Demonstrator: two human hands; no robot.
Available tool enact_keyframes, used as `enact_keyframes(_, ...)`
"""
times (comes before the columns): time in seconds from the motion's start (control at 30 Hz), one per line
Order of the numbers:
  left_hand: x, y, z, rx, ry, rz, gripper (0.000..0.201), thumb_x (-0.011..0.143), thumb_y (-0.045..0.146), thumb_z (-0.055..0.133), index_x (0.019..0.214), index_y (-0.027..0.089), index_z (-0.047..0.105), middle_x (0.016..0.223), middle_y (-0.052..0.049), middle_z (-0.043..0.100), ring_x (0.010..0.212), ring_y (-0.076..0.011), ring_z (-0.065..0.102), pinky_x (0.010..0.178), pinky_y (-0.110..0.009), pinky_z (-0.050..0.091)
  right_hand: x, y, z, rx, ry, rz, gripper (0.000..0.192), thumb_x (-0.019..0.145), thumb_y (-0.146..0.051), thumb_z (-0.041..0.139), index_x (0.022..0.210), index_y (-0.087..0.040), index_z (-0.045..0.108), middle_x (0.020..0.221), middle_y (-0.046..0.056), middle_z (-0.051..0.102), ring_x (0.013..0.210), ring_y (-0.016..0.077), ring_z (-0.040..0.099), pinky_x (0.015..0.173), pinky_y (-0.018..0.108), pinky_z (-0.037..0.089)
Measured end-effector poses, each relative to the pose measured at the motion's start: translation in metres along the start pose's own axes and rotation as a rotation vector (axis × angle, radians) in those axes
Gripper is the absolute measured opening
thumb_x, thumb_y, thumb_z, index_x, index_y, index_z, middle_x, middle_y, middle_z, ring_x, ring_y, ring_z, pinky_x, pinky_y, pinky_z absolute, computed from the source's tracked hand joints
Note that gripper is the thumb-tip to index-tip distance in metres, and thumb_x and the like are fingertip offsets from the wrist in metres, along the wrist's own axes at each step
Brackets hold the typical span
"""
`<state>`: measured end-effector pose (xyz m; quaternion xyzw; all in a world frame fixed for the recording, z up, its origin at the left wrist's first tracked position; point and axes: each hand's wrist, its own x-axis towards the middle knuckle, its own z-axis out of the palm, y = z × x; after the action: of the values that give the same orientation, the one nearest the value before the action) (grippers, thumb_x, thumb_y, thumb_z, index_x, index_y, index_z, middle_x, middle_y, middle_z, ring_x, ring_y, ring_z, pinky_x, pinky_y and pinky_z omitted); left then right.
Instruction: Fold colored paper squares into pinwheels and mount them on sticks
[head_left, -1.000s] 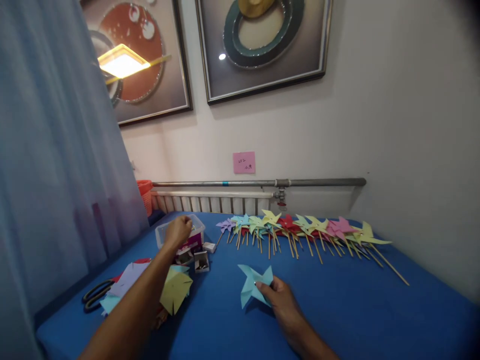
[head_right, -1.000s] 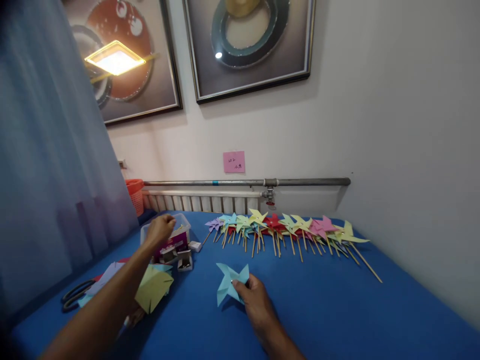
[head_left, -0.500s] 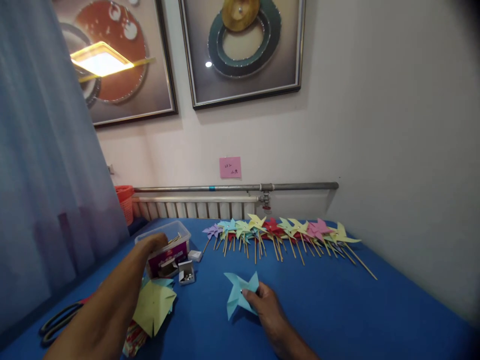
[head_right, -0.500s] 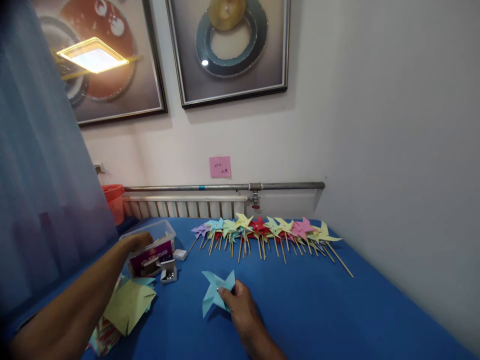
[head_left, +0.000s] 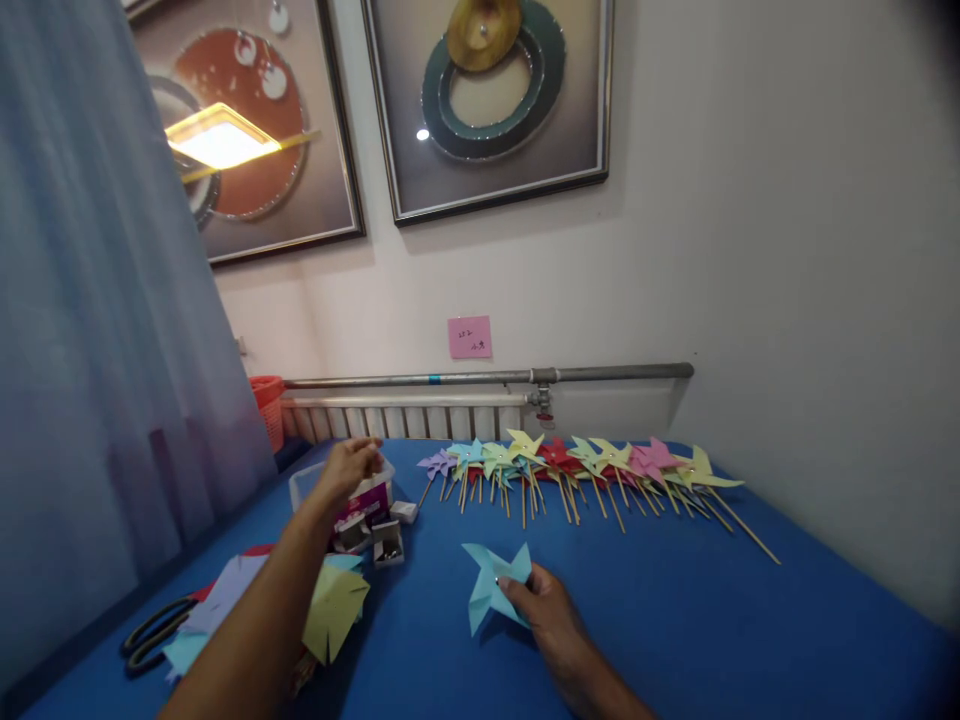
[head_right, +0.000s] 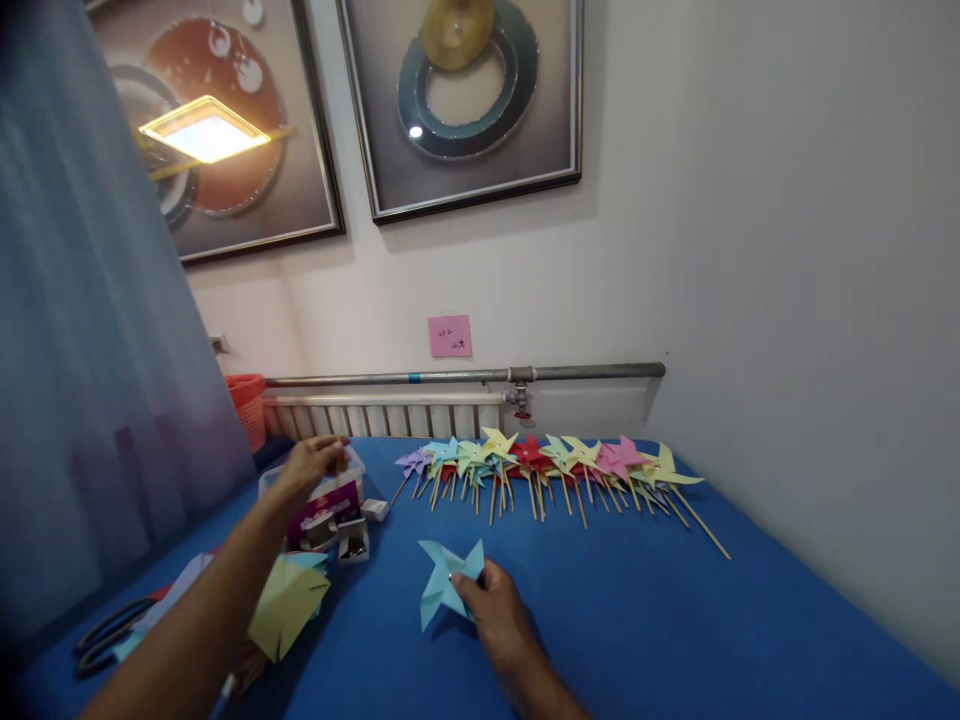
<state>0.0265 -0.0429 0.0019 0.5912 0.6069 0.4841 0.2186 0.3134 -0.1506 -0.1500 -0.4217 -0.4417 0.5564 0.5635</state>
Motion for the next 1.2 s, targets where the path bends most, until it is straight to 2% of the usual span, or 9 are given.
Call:
enact_keyframes(0.07, -0.022, 0.000, 0.025, -0.384, -0.140, -0.043, 0.043, 0.076, 0.042, 0.066, 0.106, 0.012, 0.067, 0.079, -0.008, 0.072, 0.070, -0.0207, 0.069, 0.068, -0.031, 0.052, 0.001, 0.000, -0.001, 0.007, 0.007, 0.010, 0.034, 0.064, -0.048, 0.079, 0.081, -0.019, 0.072, 0.071, 0.002, 0.072, 0.068, 0.0213, 0.064, 0.067, 0.030, 0.048)
enact_keyframes(0.2, -0.067, -0.011, 0.074, -0.664, -0.190, -0.134, 0.046, 0.066, 0.044, 0.076, 0.100, 0.014, 0.066, 0.073, -0.005, 0.071, 0.061, -0.0179, 0.067, 0.059, -0.027, 0.048, -0.005, -0.007, -0.001, 0.043, -0.012, 0.007, 0.037, 0.066, -0.047, 0.080, 0.086, -0.018, 0.073, 0.074, 0.004, 0.075, 0.069, 0.0217, 0.065, 0.069, 0.031, 0.050)
enact_keyframes(0.3, -0.089, -0.024, 0.101, -0.672, -0.218, -0.231, 0.041, 0.066, 0.040, 0.076, 0.096, 0.015, 0.065, 0.063, -0.001, 0.067, 0.051, -0.0144, 0.061, 0.053, -0.024, 0.042, -0.010, -0.012, 0.001, 0.058, -0.016, 0.004, 0.038, 0.069, -0.048, 0.079, 0.091, -0.017, 0.074, 0.078, 0.005, 0.076, 0.073, 0.0228, 0.067, 0.070, 0.032, 0.051)
enact_keyframes(0.43, -0.104, -0.033, 0.123, -0.571, -0.333, -0.298, 0.031, 0.067, 0.036, 0.076, 0.086, 0.014, 0.066, 0.052, 0.003, 0.058, 0.038, -0.0086, 0.046, 0.045, -0.022, 0.030, -0.008, -0.008, 0.000, 0.054, 0.010, 0.013, 0.040, 0.069, -0.048, 0.080, 0.093, -0.017, 0.074, 0.080, 0.005, 0.077, 0.074, 0.0229, 0.068, 0.069, 0.031, 0.051)
enact_keyframes(0.57, -0.113, -0.030, 0.134, -0.510, -0.468, -0.256, 0.022, 0.069, 0.034, 0.073, 0.075, 0.016, 0.062, 0.052, 0.002, 0.058, 0.037, -0.0077, 0.043, 0.044, -0.022, 0.025, -0.002, -0.003, -0.005, 0.060, 0.058, 0.031, 0.040, 0.066, -0.046, 0.082, 0.091, -0.017, 0.073, 0.079, 0.004, 0.076, 0.067, 0.0199, 0.065, 0.064, 0.030, 0.050)
enact_keyframes(0.7, -0.121, -0.025, 0.137, -0.459, -0.548, -0.250, 0.025, 0.070, 0.038, 0.074, 0.069, 0.017, 0.060, 0.053, 0.001, 0.059, 0.038, -0.0088, 0.043, 0.044, -0.024, 0.025, -0.007, -0.012, -0.006, 0.077, 0.108, 0.040, 0.035, 0.065, -0.041, 0.084, 0.087, -0.018, 0.072, 0.076, 0.002, 0.074, 0.068, 0.0183, 0.064, 0.068, 0.030, 0.052)
enact_keyframes(0.83, -0.127, -0.025, 0.140, -0.399, -0.618, -0.213, 0.024, 0.071, 0.038, 0.071, 0.064, 0.017, 0.061, 0.050, 0.003, 0.055, 0.040, -0.0096, 0.043, 0.046, -0.025, 0.028, -0.012, -0.023, -0.004, 0.090, 0.114, 0.060, 0.035, 0.065, -0.041, 0.084, 0.087, -0.018, 0.071, 0.080, 0.004, 0.075, 0.073, 0.0202, 0.067, 0.071, 0.032, 0.054)
enact_keyframes(0.97, -0.133, -0.024, 0.142, -0.360, -0.719, -0.191, 0.017, 0.068, 0.032, 0.067, 0.061, 0.017, 0.064, 0.050, 0.002, 0.057, 0.041, -0.0099, 0.044, 0.046, -0.024, 0.030, -0.007, -0.017, -0.008, 0.066, 0.109, 0.067, 0.039, 0.065, -0.046, 0.083, 0.088, -0.019, 0.069, 0.083, 0.005, 0.076, 0.077, 0.0230, 0.070, 0.071, 0.033, 0.055)
enact_keyframes(1.2, -0.136, -0.016, 0.137, -0.387, -0.737, -0.175, 0.011, 0.063, 0.026, 0.060, 0.062, 0.016, 0.063, 0.052, 0.001, 0.057, 0.042, -0.0093, 0.044, 0.044, -0.022, 0.032, 0.004, -0.003, -0.012, 0.083, 0.218, 0.088, 0.045, 0.054, -0.045, 0.088, 0.085, -0.018, 0.070, 0.078, 0.003, 0.073, 0.072, 0.0216, 0.068, 0.070, 0.034, 0.057)
